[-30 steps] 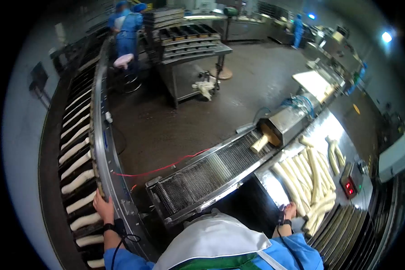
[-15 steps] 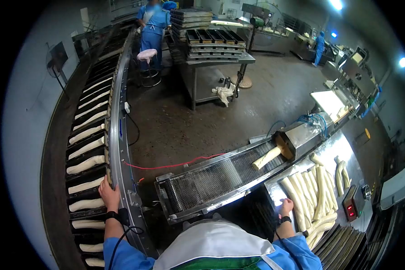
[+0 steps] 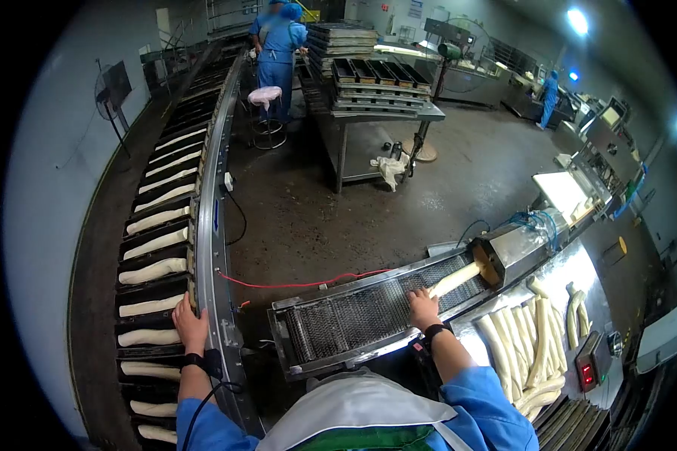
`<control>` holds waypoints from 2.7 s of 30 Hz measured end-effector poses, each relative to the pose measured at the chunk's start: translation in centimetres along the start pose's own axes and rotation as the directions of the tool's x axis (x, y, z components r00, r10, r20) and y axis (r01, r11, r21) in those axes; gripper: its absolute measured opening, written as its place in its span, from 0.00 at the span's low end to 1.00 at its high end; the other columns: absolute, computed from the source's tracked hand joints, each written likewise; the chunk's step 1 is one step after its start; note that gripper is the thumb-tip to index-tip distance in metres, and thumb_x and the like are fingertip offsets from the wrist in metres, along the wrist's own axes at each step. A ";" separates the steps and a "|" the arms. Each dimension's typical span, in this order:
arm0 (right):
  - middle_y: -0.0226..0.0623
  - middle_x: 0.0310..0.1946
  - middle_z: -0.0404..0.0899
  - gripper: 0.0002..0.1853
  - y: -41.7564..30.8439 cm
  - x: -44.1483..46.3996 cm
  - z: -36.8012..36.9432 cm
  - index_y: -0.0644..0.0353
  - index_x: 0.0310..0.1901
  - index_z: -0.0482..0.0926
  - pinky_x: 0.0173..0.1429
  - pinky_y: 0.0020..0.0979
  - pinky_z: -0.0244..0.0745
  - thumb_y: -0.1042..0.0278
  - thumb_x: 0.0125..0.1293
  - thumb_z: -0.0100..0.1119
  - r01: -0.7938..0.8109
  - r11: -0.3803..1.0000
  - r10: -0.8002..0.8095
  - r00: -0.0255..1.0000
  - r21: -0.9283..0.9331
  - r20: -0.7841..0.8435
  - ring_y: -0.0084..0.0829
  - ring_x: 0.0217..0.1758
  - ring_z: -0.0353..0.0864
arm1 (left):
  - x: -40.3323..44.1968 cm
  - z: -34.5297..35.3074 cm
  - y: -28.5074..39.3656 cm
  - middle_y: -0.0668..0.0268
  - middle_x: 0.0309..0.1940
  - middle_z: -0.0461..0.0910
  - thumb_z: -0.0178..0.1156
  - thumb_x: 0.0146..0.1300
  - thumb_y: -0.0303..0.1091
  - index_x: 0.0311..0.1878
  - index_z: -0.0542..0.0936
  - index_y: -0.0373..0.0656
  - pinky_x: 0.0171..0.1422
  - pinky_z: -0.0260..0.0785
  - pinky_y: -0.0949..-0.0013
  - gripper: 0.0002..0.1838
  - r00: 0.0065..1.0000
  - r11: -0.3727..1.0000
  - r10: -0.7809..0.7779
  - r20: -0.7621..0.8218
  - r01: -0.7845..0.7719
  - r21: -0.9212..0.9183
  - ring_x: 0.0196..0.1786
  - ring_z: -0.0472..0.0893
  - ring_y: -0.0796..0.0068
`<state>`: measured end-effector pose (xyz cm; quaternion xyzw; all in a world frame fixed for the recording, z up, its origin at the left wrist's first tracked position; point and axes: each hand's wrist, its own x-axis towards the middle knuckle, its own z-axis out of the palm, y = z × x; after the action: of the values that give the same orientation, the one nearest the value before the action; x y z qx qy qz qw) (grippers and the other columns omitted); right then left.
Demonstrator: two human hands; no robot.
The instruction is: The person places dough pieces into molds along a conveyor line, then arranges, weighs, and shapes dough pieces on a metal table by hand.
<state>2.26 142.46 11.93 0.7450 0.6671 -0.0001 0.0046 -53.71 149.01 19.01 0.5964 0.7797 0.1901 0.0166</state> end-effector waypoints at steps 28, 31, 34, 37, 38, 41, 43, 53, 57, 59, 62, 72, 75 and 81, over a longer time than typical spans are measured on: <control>0.43 0.45 0.69 0.23 10.2 -30.2 4.5 0.58 0.46 0.68 0.37 0.39 0.75 0.73 0.44 0.59 0.112 -0.424 0.801 -0.417 0.899 0.430 0.43 0.46 0.73 | 0.9 1.5 -2.3 0.55 0.61 0.67 0.60 0.57 0.35 0.67 0.60 0.45 0.67 0.53 0.57 0.34 0.993 0.987 0.112 0.024 -0.114 0.114 0.64 0.64 0.55; 0.48 0.50 0.67 0.31 10.1 -31.3 4.6 0.61 0.51 0.67 0.50 0.43 0.71 0.67 0.41 0.64 -0.251 -0.402 0.851 -0.459 0.881 0.257 0.46 0.51 0.70 | 0.8 1.7 -2.6 0.55 0.61 0.67 0.60 0.57 0.35 0.66 0.61 0.44 0.66 0.54 0.57 0.33 0.993 0.981 0.120 0.020 -0.122 0.153 0.63 0.65 0.55; 0.56 0.56 0.63 0.41 9.3 -30.2 2.1 0.65 0.58 0.63 0.65 0.43 0.58 0.60 0.40 0.67 -0.562 -0.398 0.882 -0.450 0.725 0.135 0.49 0.62 0.61 | 0.5 1.6 -2.5 0.55 0.61 0.67 0.60 0.57 0.34 0.66 0.61 0.44 0.66 0.54 0.57 0.34 0.993 0.983 0.115 0.018 -0.116 0.145 0.63 0.65 0.55; 0.56 0.60 0.58 0.40 7.5 -28.5 0.0 0.66 0.61 0.61 0.68 0.47 0.51 0.58 0.45 0.60 -0.940 0.009 0.958 -0.090 0.340 -0.273 0.51 0.67 0.53 | -0.3 0.9 -2.1 0.54 0.61 0.67 0.61 0.55 0.33 0.67 0.60 0.44 0.67 0.53 0.57 0.35 0.996 0.987 0.089 0.028 -0.092 0.133 0.63 0.65 0.54; 0.56 0.61 0.57 0.38 7.2 -27.7 -0.4 0.63 0.62 0.61 0.68 0.49 0.50 0.60 0.47 0.58 -0.928 0.218 0.949 0.129 0.304 -0.287 0.52 0.67 0.53 | -0.6 0.7 -1.9 0.53 0.61 0.67 0.61 0.54 0.33 0.67 0.60 0.44 0.67 0.53 0.56 0.36 0.997 0.989 0.076 0.035 -0.079 0.125 0.63 0.65 0.54; 0.50 0.66 0.53 0.33 6.8 -24.9 -0.7 0.39 0.66 0.58 0.69 0.57 0.43 0.61 0.58 0.55 -0.743 0.654 0.752 0.618 0.139 -0.229 0.52 0.70 0.49 | -2.1 0.0 -1.5 0.52 0.61 0.66 0.62 0.53 0.32 0.67 0.59 0.43 0.68 0.53 0.57 0.37 0.995 0.987 0.092 0.040 -0.097 0.127 0.64 0.64 0.53; 0.47 0.68 0.52 0.31 7.4 -23.6 -0.4 0.33 0.66 0.57 0.69 0.59 0.42 0.59 0.61 0.54 -0.660 0.744 0.666 0.719 0.107 -0.198 0.52 0.71 0.48 | -3.1 -0.5 -1.5 0.51 0.61 0.66 0.62 0.53 0.32 0.67 0.59 0.44 0.68 0.52 0.57 0.38 0.995 0.989 0.084 0.046 -0.089 0.114 0.64 0.63 0.52; 0.37 0.71 0.46 0.28 13.9 -22.9 -1.4 0.24 0.67 0.52 0.68 0.64 0.39 0.46 0.66 0.44 -0.698 0.716 0.698 0.716 -0.021 -0.004 0.48 0.73 0.44 | -7.8 -1.6 -3.1 0.52 0.55 0.72 0.59 0.54 0.30 0.62 0.66 0.41 0.60 0.61 0.58 0.30 0.996 0.996 0.091 0.001 -0.091 0.011 0.57 0.70 0.53; 0.38 0.71 0.47 0.27 15.2 -22.2 -0.9 0.26 0.68 0.52 0.67 0.64 0.41 0.47 0.67 0.42 -0.696 0.717 0.696 0.718 -0.038 -0.010 0.48 0.73 0.45 | -6.6 -3.3 -3.5 0.59 0.39 0.80 0.56 0.60 0.40 0.52 0.75 0.40 0.49 0.66 0.63 0.19 0.989 0.985 -0.135 0.053 0.139 -0.097 0.43 0.77 0.62; 0.39 0.71 0.47 0.27 15.6 -21.9 -1.2 0.27 0.68 0.51 0.67 0.64 0.41 0.47 0.68 0.41 -0.702 0.711 0.703 0.712 -0.024 -0.003 0.48 0.73 0.45 | -5.9 -3.6 -4.2 0.62 0.37 0.80 0.55 0.62 0.43 0.48 0.77 0.39 0.47 0.66 0.65 0.18 0.986 0.969 -0.156 -0.065 0.140 -0.204 0.40 0.77 0.65; 0.40 0.71 0.47 0.27 15.4 -21.8 -0.7 0.29 0.68 0.52 0.67 0.64 0.42 0.49 0.68 0.42 -0.704 0.710 0.704 0.710 -0.014 -0.029 0.48 0.73 0.45 | -4.5 -4.4 -2.1 0.60 0.42 0.80 0.54 0.64 0.42 0.49 0.77 0.39 0.48 0.67 0.66 0.18 0.969 0.965 -0.216 -0.124 0.192 -0.180 0.44 0.77 0.65; 0.43 0.60 0.61 0.35 10.0 -27.9 0.1 0.57 0.65 0.57 0.66 0.45 0.55 0.68 0.56 0.59 -0.701 0.708 0.704 0.689 0.091 -0.169 0.46 0.62 0.61 | -0.6 -2.9 4.3 0.63 0.39 0.79 0.55 0.63 0.29 0.47 0.77 0.35 0.49 0.68 0.70 0.11 0.987 0.913 0.161 -0.016 -0.155 -0.377 0.41 0.77 0.73; 0.44 0.55 0.65 0.34 10.2 -28.4 -0.1 0.57 0.64 0.59 0.63 0.43 0.58 0.68 0.55 0.60 -0.697 0.701 0.713 0.679 0.150 -0.176 0.44 0.59 0.63 | -0.9 -1.8 6.6 0.62 0.39 0.80 0.55 0.62 0.28 0.46 0.78 0.36 0.49 0.68 0.71 0.10 0.978 0.890 0.205 0.036 -0.171 -0.422 0.41 0.77 0.74; 0.40 0.46 0.70 0.29 12.6 -28.2 -0.6 0.57 0.57 0.66 0.54 0.40 0.63 0.71 0.51 0.62 -0.658 0.732 0.681 0.716 0.178 -0.157 0.42 0.52 0.67 | -2.7 -2.5 12.1 0.62 0.37 0.81 0.56 0.62 0.31 0.44 0.79 0.38 0.47 0.69 0.69 0.10 0.937 0.911 0.332 0.112 -0.287 -0.296 0.40 0.79 0.72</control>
<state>11.64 113.01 12.82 0.9304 0.3477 0.0444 -0.1071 -42.44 148.43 24.65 0.7179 0.6371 0.2480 0.1313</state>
